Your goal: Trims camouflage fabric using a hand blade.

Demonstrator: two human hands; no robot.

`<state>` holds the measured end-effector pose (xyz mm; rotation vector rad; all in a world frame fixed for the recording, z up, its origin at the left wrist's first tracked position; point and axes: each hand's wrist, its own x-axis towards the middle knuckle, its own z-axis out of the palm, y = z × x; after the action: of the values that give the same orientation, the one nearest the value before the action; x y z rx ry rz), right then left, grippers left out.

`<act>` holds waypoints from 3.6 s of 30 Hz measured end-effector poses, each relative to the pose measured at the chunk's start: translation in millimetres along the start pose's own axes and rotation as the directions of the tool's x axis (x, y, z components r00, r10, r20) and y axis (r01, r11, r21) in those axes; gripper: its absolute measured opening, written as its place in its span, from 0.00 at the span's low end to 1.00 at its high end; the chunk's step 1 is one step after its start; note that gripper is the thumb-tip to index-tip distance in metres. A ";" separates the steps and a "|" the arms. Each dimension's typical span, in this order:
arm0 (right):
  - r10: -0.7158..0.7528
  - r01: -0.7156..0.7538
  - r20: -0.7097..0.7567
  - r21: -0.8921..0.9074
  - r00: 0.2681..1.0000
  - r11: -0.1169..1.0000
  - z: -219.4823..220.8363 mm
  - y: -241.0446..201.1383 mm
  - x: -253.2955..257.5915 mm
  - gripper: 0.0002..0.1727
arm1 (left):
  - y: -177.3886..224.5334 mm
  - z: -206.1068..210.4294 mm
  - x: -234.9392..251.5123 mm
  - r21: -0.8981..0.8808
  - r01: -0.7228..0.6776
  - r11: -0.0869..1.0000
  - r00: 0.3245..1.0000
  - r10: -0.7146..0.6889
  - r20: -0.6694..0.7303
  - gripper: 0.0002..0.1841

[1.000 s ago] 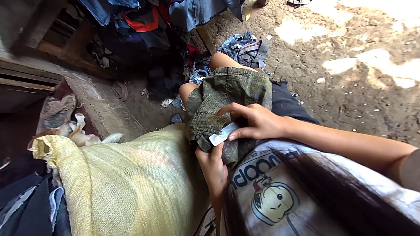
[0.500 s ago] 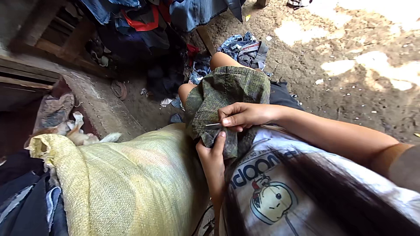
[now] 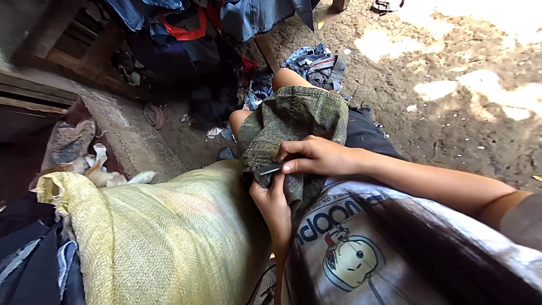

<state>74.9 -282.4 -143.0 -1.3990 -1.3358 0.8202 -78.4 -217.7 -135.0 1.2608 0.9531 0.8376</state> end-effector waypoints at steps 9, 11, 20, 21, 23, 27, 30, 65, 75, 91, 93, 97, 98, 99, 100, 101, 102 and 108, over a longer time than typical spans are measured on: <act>-0.246 0.187 -0.132 -0.350 0.960 0.918 8.4 14.2 -11.4 0.30 | 4.5 -5.9 -8.1 -0.043 -0.032 0.999 0.999 0.030 -0.042 0.09; -0.226 0.159 -0.172 -0.334 0.959 0.929 10.7 12.9 -13.0 0.31 | 3.7 -4.9 -8.7 -0.055 -0.040 0.998 0.998 0.037 -0.041 0.09; -0.052 0.036 -0.138 -0.118 0.989 0.992 8.5 5.0 -6.9 0.28 | 8.9 -2.3 -7.4 -0.117 -0.002 0.993 1.000 -0.002 -0.027 0.10; -0.050 0.032 -0.137 -0.129 0.989 0.991 6.6 8.4 -10.0 0.29 | 9.5 -3.0 -8.0 -0.114 0.011 0.993 1.000 -0.014 -0.026 0.09; -0.062 0.038 -0.139 -0.170 0.988 0.985 5.1 12.5 -13.1 0.30 | 7.6 -3.5 -9.1 -0.110 0.015 0.994 0.999 -0.018 -0.029 0.09; -0.158 0.119 -0.153 -0.234 0.976 0.965 10.4 6.3 -2.6 0.29 | 5.5 -3.2 -8.5 -0.095 -0.005 0.995 1.000 0.003 -0.022 0.11; -0.169 0.137 -0.135 -0.215 0.976 0.967 11.7 5.9 -0.4 0.30 | 8.5 -6.2 -9.0 -0.107 0.014 0.994 1.000 -0.015 -0.011 0.11; 0.191 -0.335 0.286 0.640 0.939 0.692 -6.5 2.2 7.5 0.14 | 10.1 -6.0 -4.9 0.003 0.055 0.998 0.994 -0.055 0.093 0.07; 0.171 -0.250 0.188 0.601 0.967 0.759 -2.9 2.2 6.3 0.13 | 6.9 -2.4 -1.4 0.040 0.019 0.999 0.995 -0.023 0.097 0.08; -0.113 0.106 -0.017 -0.232 0.993 0.967 -2.3 21.6 -11.0 0.30 | 6.2 -0.6 -4.4 -0.081 0.089 0.993 0.995 -0.091 -0.029 0.10; -0.107 0.099 -0.020 -0.247 0.994 0.964 -3.4 23.7 -12.8 0.31 | 6.7 -1.5 -5.1 -0.087 0.097 0.991 0.995 -0.098 -0.004 0.10; -0.136 0.118 -0.053 -0.261 0.989 0.958 -2.5 26.4 -14.6 0.32 | 5.7 -2.3 -5.5 -0.075 0.116 0.990 0.992 -0.111 0.064 0.11; -0.144 0.123 -0.064 -0.263 0.987 0.957 -2.2 26.4 -14.4 0.32 | 4.9 -2.4 -5.8 -0.052 0.120 0.991 0.989 -0.115 0.094 0.10; -0.148 0.124 -0.070 -0.264 0.987 0.956 -1.8 26.2 -14.0 0.32 | 3.0 -2.5 -5.9 -0.021 0.115 0.993 0.986 -0.111 0.125 0.08; -0.149 0.125 -0.072 -0.265 0.986 0.956 -1.3 26.1 -13.6 0.32 | 0.9 -3.0 -5.5 0.007 0.100 0.995 0.982 -0.100 0.160 0.07; -0.146 0.123 -0.069 -0.267 0.987 0.956 -0.9 25.9 -13.0 0.32 | -0.9 -3.5 -4.5 0.028 0.082 0.996 0.978 -0.086 0.191 0.08; -0.144 0.121 -0.066 -0.268 0.987 0.956 -0.5 25.7 -12.4 0.33 | -1.9 -3.6 -3.6 0.041 0.067 0.997 0.975 -0.074 0.209 0.09; -0.156 0.143 -0.030 -0.263 0.987 0.954 3.9 24.5 -8.8 0.31 | -6.4 0.0 -4.4 -0.005 0.084 0.996 0.982 -0.082 0.167 0.13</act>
<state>77.2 -287.8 -168.7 -1.4873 -1.5310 0.5184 -80.1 -222.6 -140.8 1.2512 0.8586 0.6607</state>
